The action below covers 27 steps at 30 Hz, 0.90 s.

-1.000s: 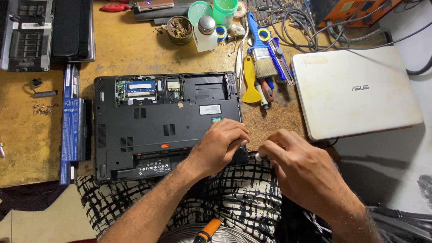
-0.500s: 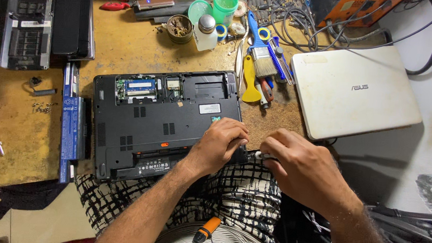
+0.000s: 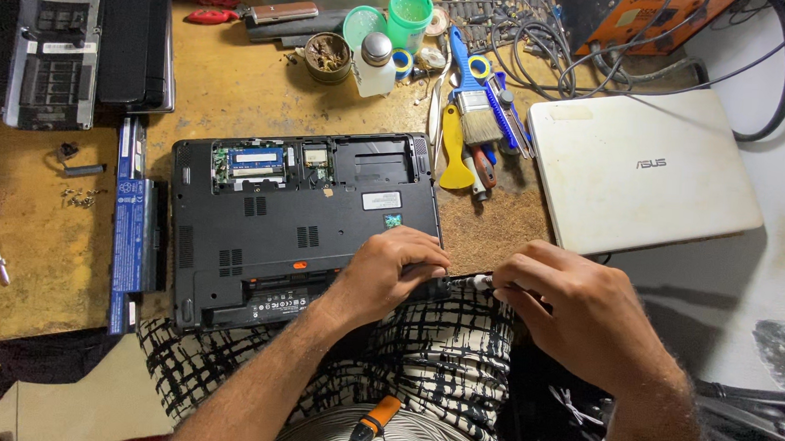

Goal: The person uses a screwdriver to remove screws from the bottom cover of a laptop. They then remove the cover, unscrew and remove the battery, and place the components on the workbench.

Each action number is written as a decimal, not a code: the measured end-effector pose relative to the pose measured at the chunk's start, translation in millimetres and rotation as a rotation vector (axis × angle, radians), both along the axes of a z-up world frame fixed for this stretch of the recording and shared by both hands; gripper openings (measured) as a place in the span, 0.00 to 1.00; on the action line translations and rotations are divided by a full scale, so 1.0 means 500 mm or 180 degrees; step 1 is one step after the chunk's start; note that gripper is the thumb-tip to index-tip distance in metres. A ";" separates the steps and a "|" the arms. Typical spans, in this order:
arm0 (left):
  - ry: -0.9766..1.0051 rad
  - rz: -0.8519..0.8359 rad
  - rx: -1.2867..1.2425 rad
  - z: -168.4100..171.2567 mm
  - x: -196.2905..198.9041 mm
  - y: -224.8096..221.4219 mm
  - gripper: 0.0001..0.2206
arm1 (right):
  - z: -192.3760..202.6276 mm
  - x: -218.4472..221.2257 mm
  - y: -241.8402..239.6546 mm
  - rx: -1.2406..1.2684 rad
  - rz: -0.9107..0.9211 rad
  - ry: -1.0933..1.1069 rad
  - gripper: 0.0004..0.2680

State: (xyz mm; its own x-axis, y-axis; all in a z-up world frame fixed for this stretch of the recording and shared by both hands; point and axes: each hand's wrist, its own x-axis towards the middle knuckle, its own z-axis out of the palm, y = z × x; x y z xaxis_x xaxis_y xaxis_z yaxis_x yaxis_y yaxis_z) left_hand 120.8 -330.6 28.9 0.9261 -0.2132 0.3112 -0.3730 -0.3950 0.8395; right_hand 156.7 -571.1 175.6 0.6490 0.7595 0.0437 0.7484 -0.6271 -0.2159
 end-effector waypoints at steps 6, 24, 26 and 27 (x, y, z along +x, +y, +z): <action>0.0304 0.0159 -0.0474 0.026 -0.032 0.021 0.10 | 0.039 -0.006 0.026 0.0949 0.0021 0.0259 0.02; -0.0376 0.3543 0.0404 0.056 -0.217 0.455 0.05 | -0.136 -0.028 0.162 0.2215 -0.0224 0.0750 0.02; -0.0216 0.3824 0.0809 0.012 -0.243 0.548 0.05 | -0.151 -0.029 0.169 0.2188 -0.0263 0.0832 0.02; -0.0046 0.4037 0.1203 -0.010 -0.255 0.593 0.06 | -0.159 -0.030 0.170 0.2157 -0.0361 0.0893 0.03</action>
